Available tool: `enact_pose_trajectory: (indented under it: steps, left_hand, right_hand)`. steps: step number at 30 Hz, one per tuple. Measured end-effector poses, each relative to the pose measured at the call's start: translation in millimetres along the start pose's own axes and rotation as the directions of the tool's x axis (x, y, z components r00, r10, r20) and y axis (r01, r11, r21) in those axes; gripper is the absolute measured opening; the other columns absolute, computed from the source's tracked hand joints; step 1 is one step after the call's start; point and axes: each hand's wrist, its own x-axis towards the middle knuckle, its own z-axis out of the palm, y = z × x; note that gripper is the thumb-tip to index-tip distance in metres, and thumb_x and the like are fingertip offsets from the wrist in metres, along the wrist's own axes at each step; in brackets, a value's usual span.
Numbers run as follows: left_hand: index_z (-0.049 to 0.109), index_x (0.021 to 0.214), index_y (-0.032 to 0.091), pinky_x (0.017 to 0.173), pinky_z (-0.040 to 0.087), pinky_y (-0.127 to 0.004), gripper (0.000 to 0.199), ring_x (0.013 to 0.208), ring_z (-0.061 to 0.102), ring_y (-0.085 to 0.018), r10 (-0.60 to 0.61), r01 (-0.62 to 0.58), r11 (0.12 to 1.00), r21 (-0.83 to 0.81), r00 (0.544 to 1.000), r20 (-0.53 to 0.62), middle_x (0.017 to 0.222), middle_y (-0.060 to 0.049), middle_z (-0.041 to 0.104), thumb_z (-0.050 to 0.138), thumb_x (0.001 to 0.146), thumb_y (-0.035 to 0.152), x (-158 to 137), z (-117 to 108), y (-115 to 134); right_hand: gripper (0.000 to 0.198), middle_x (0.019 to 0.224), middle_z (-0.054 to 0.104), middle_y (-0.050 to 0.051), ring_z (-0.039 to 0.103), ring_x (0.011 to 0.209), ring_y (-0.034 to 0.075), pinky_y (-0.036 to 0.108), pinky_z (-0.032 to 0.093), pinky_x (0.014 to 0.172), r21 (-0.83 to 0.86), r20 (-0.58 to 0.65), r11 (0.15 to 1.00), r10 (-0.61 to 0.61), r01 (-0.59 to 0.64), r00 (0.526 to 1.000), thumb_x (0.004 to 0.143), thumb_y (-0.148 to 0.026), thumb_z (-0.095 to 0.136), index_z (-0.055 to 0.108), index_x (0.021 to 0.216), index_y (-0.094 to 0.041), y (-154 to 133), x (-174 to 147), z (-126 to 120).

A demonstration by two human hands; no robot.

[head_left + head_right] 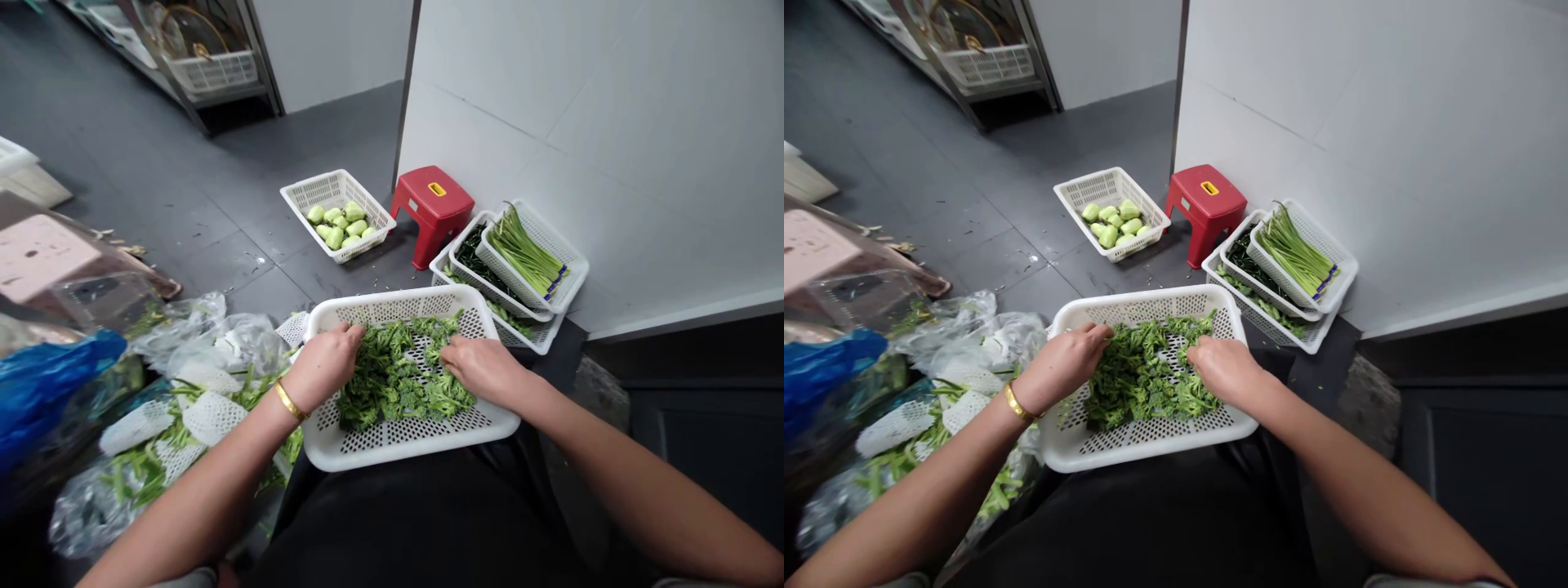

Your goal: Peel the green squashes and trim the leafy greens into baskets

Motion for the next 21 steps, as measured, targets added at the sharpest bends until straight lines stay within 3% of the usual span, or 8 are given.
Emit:
enact_pose_trajectory:
  steps: [5, 9, 12, 14, 16, 17, 19, 21]
  left_hand:
    - [0.056, 0.090, 0.012, 0.057, 0.044, -0.029, 0.022, 0.066, 0.060, -0.020, 0.006, -0.006, 1.000, 0.004, 1.000, 0.000, 0.084, -0.009, 0.060, 0.037, 0.090, 0.022, 0, 0, 2]
    - [0.058, 0.094, 0.012, 0.058, 0.044, -0.030, 0.024, 0.069, 0.061, -0.020, 0.003, -0.004, 1.000, -0.029, 0.999, -0.036, 0.086, -0.009, 0.061, 0.039, 0.090, 0.027, -2, -1, 2]
    - [0.059, 0.094, 0.013, 0.060, 0.045, -0.029, 0.025, 0.071, 0.061, -0.019, 0.022, -0.025, 0.998, -0.066, 0.998, -0.050, 0.085, -0.009, 0.061, 0.040, 0.090, 0.028, -4, 1, -1]
    - [0.059, 0.094, 0.013, 0.059, 0.044, -0.028, 0.025, 0.071, 0.060, -0.019, 0.036, -0.040, 0.996, -0.082, 0.998, -0.059, 0.085, -0.009, 0.062, 0.040, 0.089, 0.029, -5, 3, -3]
    - [0.059, 0.095, 0.013, 0.058, 0.043, -0.028, 0.026, 0.070, 0.060, -0.018, 0.046, -0.053, 0.994, -0.092, 0.996, -0.075, 0.085, -0.008, 0.062, 0.040, 0.089, 0.030, -5, 4, -4]
    - [0.059, 0.095, 0.014, 0.058, 0.043, -0.027, 0.026, 0.070, 0.060, -0.018, 0.052, -0.059, 0.994, -0.093, 0.995, -0.080, 0.085, -0.008, 0.062, 0.040, 0.089, 0.030, -5, 4, -4]
    - [0.059, 0.095, 0.014, 0.057, 0.043, -0.027, 0.026, 0.070, 0.060, -0.018, 0.062, -0.069, 0.994, -0.084, 0.995, -0.075, 0.085, -0.008, 0.062, 0.040, 0.089, 0.030, -4, 3, -3]
    - [0.059, 0.094, 0.015, 0.056, 0.042, -0.028, 0.025, 0.069, 0.060, -0.019, 0.070, -0.073, 0.995, -0.064, 0.996, -0.054, 0.084, -0.008, 0.062, 0.041, 0.089, 0.031, -2, 0, -1]
  right_hand:
    - [0.023, 0.087, 0.064, 0.012, 0.066, 0.074, 0.025, 0.029, 0.043, 0.054, -0.038, 0.007, 0.998, -0.043, 0.043, 0.999, 0.081, -0.005, 0.042, 0.064, 0.086, -0.012, -13, 18, 23]
    - [0.024, 0.086, 0.064, 0.011, 0.065, 0.074, 0.025, 0.029, 0.042, 0.055, -0.001, -0.012, 0.999, -0.044, 0.044, 0.999, 0.081, -0.006, 0.041, 0.063, 0.088, -0.012, -15, 22, 18]
    - [0.017, 0.084, 0.064, 0.006, 0.061, 0.074, 0.019, 0.026, 0.042, 0.062, 0.216, -0.072, 0.975, -0.044, 0.059, 0.996, 0.085, -0.017, 0.046, 0.062, 0.081, -0.015, 3, -2, -3]
    - [0.017, 0.078, 0.063, 0.002, 0.058, 0.071, 0.014, 0.023, 0.041, 0.064, 0.420, -0.118, 0.902, -0.060, 0.105, 0.991, 0.085, -0.023, 0.048, 0.061, 0.077, -0.017, 23, -30, -15]
    - [0.025, 0.067, 0.060, 0.000, 0.054, 0.061, 0.010, 0.020, 0.039, 0.057, 0.510, -0.046, 0.854, -0.096, 0.106, 0.994, 0.086, -0.032, 0.047, 0.059, 0.069, -0.018, 44, -62, -19]
    - [0.032, 0.060, 0.058, -0.001, 0.051, 0.054, 0.010, 0.020, 0.036, 0.051, 0.472, 0.039, 0.880, -0.081, 0.053, 0.996, 0.086, -0.037, 0.047, 0.057, 0.063, -0.018, 52, -76, -18]
    - [0.043, 0.049, 0.053, 0.001, 0.046, 0.045, 0.011, 0.022, 0.027, 0.044, 0.237, 0.176, 0.965, 0.074, -0.115, 0.982, 0.083, -0.046, 0.049, 0.053, 0.051, -0.017, 59, -95, -11]
    - [0.045, 0.049, 0.056, 0.003, 0.050, 0.046, 0.013, 0.024, 0.024, 0.044, 0.054, 0.143, 0.974, 0.210, -0.219, 0.967, 0.083, -0.049, 0.050, 0.055, 0.051, -0.018, 50, -99, -3]
